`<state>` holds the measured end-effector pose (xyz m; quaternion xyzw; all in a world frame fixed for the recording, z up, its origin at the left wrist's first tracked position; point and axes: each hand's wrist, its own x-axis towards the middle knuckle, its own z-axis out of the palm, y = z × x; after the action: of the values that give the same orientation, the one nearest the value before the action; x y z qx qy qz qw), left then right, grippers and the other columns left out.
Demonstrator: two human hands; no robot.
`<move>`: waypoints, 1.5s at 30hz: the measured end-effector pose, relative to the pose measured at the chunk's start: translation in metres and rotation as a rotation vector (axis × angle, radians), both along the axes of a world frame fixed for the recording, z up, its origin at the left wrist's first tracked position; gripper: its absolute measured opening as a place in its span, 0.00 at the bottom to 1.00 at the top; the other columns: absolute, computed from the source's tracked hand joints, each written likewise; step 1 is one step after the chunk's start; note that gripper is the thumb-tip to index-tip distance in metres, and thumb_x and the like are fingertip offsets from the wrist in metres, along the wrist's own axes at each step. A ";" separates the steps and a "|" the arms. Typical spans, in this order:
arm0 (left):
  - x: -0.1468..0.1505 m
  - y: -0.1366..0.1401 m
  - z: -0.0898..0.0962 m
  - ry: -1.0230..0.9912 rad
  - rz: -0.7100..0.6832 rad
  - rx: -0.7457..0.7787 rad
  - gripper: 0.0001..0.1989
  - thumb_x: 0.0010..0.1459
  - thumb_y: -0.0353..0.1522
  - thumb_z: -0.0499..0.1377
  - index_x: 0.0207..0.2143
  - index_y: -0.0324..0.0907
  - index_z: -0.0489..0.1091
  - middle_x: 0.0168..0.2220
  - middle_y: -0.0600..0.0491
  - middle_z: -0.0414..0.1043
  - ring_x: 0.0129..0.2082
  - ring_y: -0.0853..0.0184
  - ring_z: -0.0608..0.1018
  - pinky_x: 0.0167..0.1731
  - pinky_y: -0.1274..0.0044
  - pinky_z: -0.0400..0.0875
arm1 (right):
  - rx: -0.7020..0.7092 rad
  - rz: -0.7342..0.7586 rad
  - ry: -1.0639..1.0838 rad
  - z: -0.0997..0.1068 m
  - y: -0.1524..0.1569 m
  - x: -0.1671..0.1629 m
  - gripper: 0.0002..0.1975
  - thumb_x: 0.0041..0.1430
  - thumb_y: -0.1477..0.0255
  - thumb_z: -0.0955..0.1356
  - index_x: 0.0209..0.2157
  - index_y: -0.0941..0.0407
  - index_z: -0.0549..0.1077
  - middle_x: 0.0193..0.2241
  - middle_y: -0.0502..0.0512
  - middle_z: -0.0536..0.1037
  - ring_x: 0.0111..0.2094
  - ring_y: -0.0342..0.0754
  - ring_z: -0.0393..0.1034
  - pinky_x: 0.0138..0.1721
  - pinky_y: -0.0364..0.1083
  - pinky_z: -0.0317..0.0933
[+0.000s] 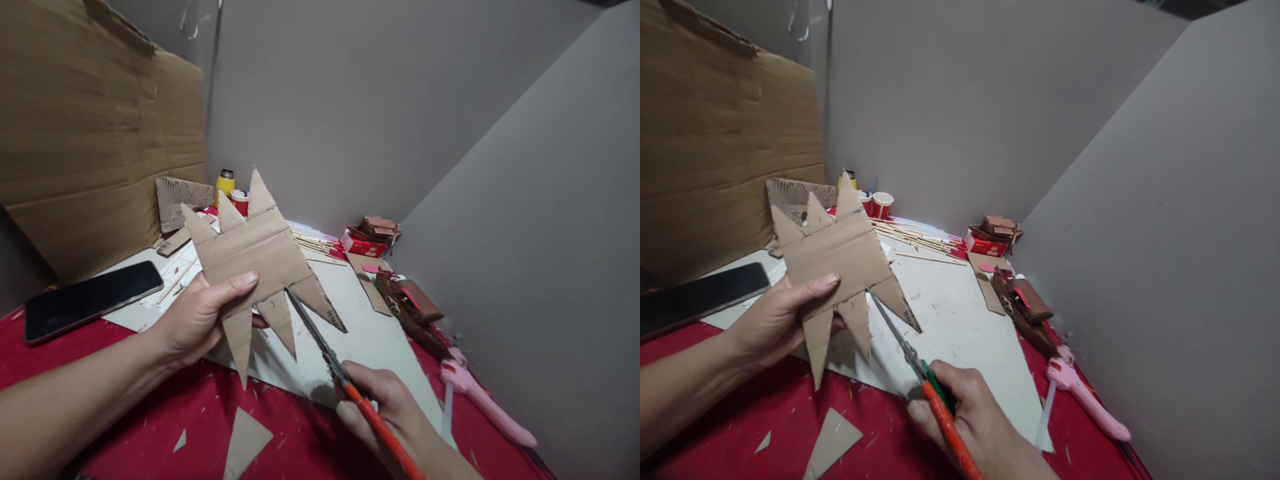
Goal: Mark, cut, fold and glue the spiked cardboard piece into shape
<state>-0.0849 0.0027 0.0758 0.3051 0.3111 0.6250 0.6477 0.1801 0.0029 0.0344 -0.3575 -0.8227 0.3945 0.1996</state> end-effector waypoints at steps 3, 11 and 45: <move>-0.001 0.001 0.000 -0.004 -0.009 0.004 0.17 0.54 0.26 0.65 0.48 0.37 0.74 0.31 0.49 0.79 0.27 0.64 0.80 0.22 0.76 0.81 | -0.022 0.019 0.028 0.002 -0.001 -0.001 0.21 0.67 0.55 0.61 0.25 0.53 0.57 0.21 0.43 0.52 0.22 0.42 0.46 0.22 0.42 0.45; -0.003 0.002 0.000 -0.001 -0.028 0.015 0.18 0.55 0.24 0.63 0.49 0.37 0.73 0.30 0.49 0.79 0.25 0.66 0.79 0.20 0.77 0.80 | -0.135 0.027 0.055 0.003 -0.005 0.002 0.22 0.66 0.52 0.62 0.25 0.53 0.57 0.21 0.43 0.53 0.23 0.41 0.45 0.22 0.42 0.44; -0.002 0.001 0.002 0.110 0.028 0.056 0.25 0.53 0.29 0.68 0.54 0.42 0.71 0.28 0.54 0.79 0.22 0.67 0.79 0.21 0.79 0.78 | -0.223 0.003 0.036 0.004 -0.005 0.004 0.28 0.61 0.42 0.60 0.26 0.53 0.58 0.22 0.45 0.55 0.23 0.42 0.48 0.23 0.42 0.47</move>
<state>-0.0871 0.0039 0.0773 0.3525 0.3328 0.6246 0.6123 0.1838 -0.0022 0.0381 -0.3689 -0.7705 0.4904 0.1725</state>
